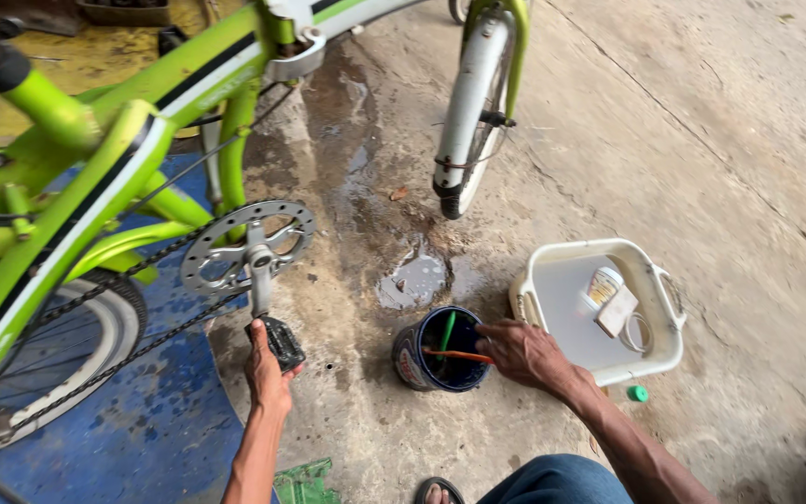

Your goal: The person cleans the drivetrain of a green folding bicycle. They scrub the pedal and crank arm with a toothbrush, dip a cup into a basin of water, pour water over the chainring and crank, and brush the chainring and chain area, finishing by rinsing the components.

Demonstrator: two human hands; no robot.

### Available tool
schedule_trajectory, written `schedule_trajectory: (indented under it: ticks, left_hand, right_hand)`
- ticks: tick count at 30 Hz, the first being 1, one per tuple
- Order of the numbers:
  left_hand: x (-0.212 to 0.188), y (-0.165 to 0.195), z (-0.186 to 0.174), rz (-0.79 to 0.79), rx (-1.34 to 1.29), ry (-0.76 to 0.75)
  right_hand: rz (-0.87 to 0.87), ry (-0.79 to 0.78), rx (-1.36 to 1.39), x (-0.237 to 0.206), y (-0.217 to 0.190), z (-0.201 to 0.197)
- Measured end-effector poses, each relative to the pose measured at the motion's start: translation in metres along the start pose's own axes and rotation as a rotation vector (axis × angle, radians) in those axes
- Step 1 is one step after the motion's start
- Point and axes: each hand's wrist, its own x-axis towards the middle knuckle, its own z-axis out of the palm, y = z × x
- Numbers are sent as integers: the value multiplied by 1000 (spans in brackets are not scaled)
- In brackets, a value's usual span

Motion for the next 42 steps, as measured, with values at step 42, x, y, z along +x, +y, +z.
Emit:
schedule_trajectory:
  ticks: [42]
  left_hand:
    - [-3, -1, 8, 303, 363, 280]
  right_hand:
    - [1102, 158, -7, -13, 208, 33]
